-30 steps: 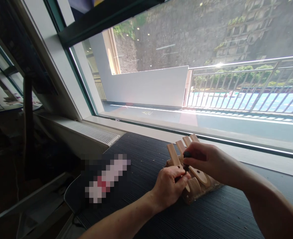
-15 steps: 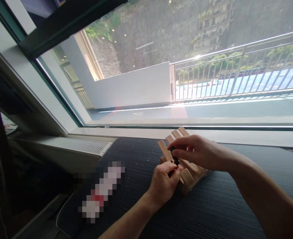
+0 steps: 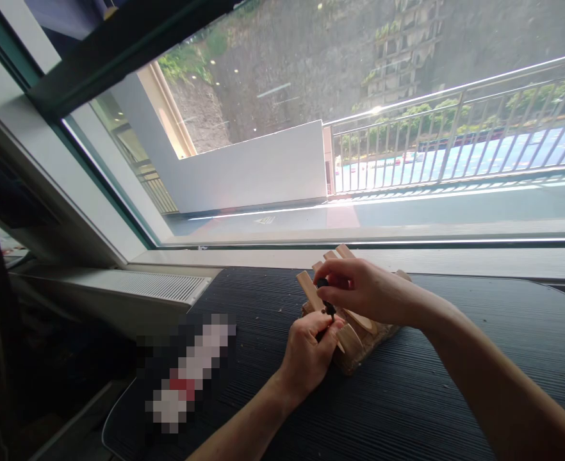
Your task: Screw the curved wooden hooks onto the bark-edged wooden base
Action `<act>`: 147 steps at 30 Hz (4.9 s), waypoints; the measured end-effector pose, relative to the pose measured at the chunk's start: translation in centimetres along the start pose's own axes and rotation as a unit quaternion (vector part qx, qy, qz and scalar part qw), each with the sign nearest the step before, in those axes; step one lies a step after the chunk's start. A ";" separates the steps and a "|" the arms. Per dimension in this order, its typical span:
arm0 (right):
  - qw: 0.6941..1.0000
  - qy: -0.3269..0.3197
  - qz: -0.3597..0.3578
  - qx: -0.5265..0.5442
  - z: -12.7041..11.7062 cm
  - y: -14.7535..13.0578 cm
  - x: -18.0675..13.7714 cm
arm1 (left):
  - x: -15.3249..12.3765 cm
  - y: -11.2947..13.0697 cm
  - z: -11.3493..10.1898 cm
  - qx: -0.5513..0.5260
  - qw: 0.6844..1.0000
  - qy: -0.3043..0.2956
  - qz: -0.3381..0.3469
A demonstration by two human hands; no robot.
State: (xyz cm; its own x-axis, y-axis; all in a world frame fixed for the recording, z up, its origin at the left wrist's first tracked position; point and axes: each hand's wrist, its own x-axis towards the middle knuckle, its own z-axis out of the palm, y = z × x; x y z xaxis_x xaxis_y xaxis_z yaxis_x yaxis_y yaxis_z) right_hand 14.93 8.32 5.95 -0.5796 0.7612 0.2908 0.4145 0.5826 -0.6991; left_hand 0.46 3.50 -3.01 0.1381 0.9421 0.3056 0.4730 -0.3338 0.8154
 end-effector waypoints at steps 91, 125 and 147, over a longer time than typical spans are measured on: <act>0.987 -0.135 0.062 0.067 -1.0 -2.0 -0.3 | -0.4 -0.5 0.1 0.033 0.999 0.019 0.023; 0.991 -0.121 0.051 0.032 -0.1 -1.6 -0.3 | -0.5 -0.7 0.3 0.022 0.999 0.032 0.017; 0.992 -0.111 0.055 -0.015 -0.2 -1.7 -0.7 | -0.4 -0.2 -0.1 0.021 0.999 0.017 0.039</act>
State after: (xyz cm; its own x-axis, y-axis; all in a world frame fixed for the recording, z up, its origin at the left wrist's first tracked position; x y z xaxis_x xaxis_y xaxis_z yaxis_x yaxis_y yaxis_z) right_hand 14.78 6.84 7.00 -0.6683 0.7415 0.0600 0.5033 0.5101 -0.6975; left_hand 0.25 3.18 -3.30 0.1463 0.9113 0.3849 0.4975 -0.4041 0.7676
